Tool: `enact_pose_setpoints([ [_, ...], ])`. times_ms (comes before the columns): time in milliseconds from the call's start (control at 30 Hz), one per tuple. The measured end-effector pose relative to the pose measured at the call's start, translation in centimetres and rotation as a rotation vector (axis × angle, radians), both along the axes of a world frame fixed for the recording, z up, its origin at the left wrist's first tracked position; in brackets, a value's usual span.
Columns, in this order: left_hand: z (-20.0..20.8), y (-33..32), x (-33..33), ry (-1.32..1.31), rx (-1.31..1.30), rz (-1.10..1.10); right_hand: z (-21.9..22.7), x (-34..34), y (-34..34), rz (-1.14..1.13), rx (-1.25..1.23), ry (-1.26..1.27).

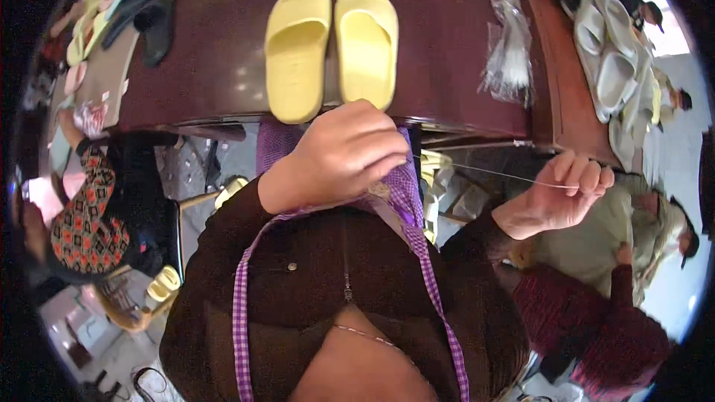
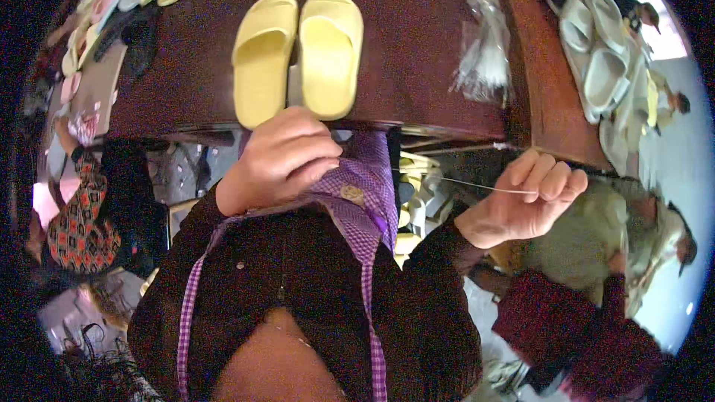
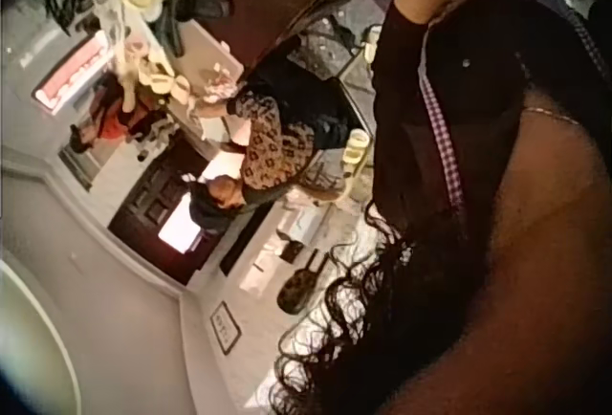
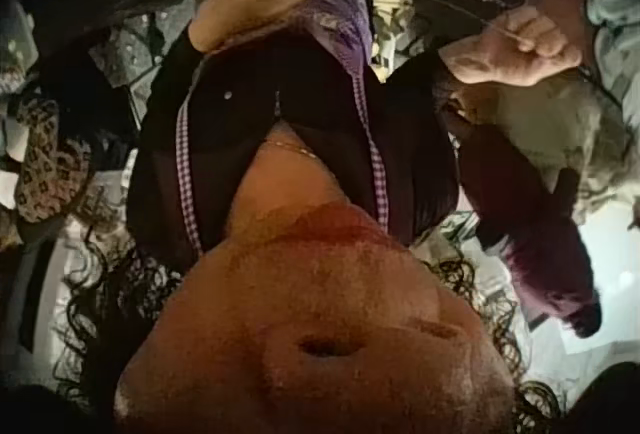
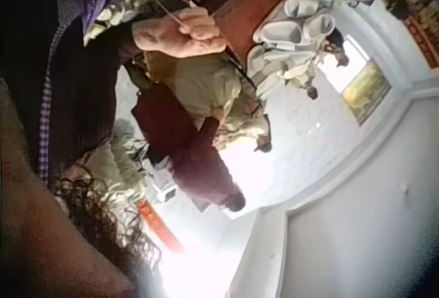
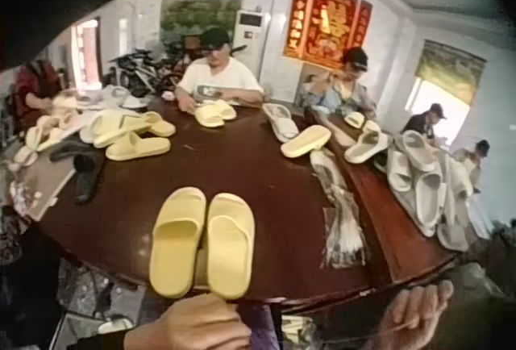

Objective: The person fastens pairs of slippers together by threading plastic ties through each pair by hand and arranges slippers on the table.

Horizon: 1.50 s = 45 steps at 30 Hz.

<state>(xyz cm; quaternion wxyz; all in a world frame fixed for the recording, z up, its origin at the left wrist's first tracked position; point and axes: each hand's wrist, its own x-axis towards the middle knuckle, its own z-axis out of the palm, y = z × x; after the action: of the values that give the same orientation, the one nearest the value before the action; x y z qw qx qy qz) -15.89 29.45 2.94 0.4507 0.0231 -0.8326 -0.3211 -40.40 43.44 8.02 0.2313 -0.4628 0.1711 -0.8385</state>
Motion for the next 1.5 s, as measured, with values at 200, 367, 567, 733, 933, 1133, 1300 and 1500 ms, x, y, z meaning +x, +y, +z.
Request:
enact_pose_setpoints([
  [200,-0.7,0.4,3.1,-0.061,-0.117,0.357,-3.1,3.1,-7.6,-0.305,0.668,0.126],
  [367,-4.9,-0.1,4.6,-0.221,-0.111,0.592,-9.0,6.5,-14.2,-0.323,1.090,0.826],
  [567,-7.1,-1.7,4.5,-0.292,-0.091,0.703,-11.1,7.4,-18.2,-0.619,0.903,1.308],
  [733,-7.9,-3.8,2.7,-0.301,-0.091,0.746,-11.1,6.7,-16.9,-0.663,0.706,1.259],
  [933,-8.4,-6.3,-0.5,-0.368,-0.091,0.754,-10.5,4.9,-15.8,-0.593,0.818,1.068],
  [1133,-9.7,-8.2,-2.7,-0.367,-0.135,0.730,-10.8,2.1,-20.6,-0.620,0.803,1.058],
  [1300,-9.4,-9.0,-3.1,-0.283,-0.196,0.732,-11.2,0.5,-28.2,-0.703,0.901,1.167],
  [1500,-9.9,-9.7,-2.8,-0.254,-0.176,0.618,-13.3,0.5,-32.7,-0.610,1.130,1.286],
])
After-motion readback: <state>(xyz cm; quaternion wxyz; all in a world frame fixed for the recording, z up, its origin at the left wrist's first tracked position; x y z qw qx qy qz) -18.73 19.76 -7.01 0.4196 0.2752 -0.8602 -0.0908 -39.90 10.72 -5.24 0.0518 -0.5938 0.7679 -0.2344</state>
